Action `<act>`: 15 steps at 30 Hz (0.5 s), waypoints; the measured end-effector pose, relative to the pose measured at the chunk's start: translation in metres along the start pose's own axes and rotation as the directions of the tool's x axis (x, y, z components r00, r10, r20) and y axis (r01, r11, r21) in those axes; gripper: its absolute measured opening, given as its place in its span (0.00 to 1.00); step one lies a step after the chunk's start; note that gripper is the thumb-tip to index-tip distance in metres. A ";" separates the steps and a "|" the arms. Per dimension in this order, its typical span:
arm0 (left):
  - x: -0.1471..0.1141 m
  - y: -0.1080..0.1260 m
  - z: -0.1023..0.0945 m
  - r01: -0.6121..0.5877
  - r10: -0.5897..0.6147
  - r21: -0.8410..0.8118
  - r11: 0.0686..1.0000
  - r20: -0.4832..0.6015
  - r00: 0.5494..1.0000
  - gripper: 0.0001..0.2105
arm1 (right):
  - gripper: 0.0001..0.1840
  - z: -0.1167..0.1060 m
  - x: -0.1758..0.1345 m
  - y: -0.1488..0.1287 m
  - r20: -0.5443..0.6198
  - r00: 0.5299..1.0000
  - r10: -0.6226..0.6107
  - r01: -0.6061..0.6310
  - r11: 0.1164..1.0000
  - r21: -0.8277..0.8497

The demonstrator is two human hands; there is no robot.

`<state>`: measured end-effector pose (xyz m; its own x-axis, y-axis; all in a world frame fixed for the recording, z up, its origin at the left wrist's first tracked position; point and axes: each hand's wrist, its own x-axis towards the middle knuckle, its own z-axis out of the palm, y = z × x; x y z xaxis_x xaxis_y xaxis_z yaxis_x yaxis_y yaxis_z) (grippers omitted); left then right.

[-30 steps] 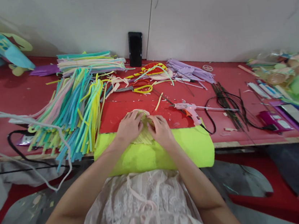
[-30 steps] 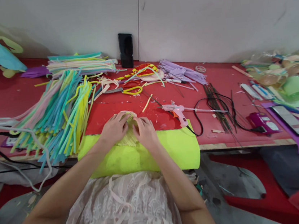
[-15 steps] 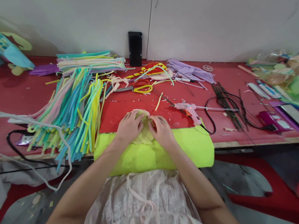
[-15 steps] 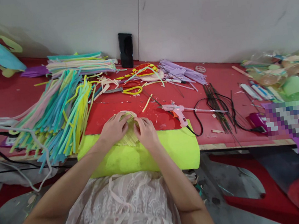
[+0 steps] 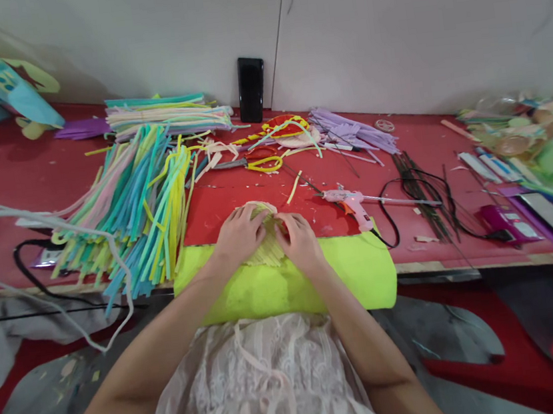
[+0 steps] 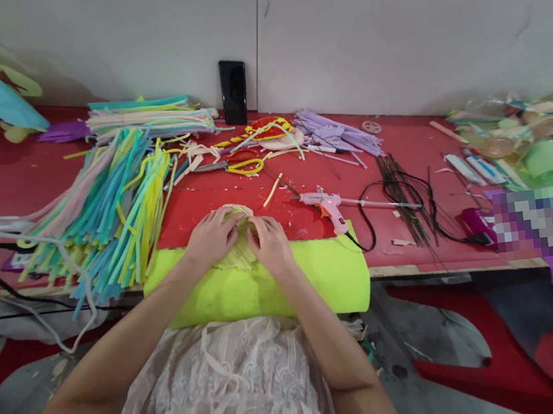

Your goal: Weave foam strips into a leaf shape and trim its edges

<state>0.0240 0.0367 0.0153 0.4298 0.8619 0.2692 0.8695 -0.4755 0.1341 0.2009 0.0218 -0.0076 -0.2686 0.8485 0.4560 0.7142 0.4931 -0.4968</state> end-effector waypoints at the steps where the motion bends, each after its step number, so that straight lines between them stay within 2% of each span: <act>1: 0.000 0.000 0.000 -0.001 0.001 0.003 1.000 -0.003 1.000 0.19 | 0.14 0.000 0.000 0.000 -0.002 1.000 0.000 0.000 1.000 -0.001; 10: 0.000 -0.002 0.002 -0.003 0.003 -0.004 1.000 -0.012 1.000 0.19 | 0.14 -0.003 0.000 -0.003 0.006 1.000 0.002 -0.002 1.000 0.002; 13: 0.000 -0.002 0.003 0.001 -0.003 -0.083 0.997 -0.021 1.000 0.19 | 0.14 -0.005 0.001 -0.002 -0.015 1.000 0.004 -0.004 0.999 0.034; 15: 0.000 -0.004 0.003 0.042 -0.050 -0.189 0.981 -0.042 0.998 0.19 | 0.15 -0.011 0.004 0.002 -0.068 0.998 0.005 -0.001 0.998 0.056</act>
<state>0.0214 0.0388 0.0120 0.3749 0.8766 0.3016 0.8249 -0.4639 0.3230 0.2083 0.0242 0.0018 -0.2211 0.8358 0.5025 0.6773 0.5023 -0.5375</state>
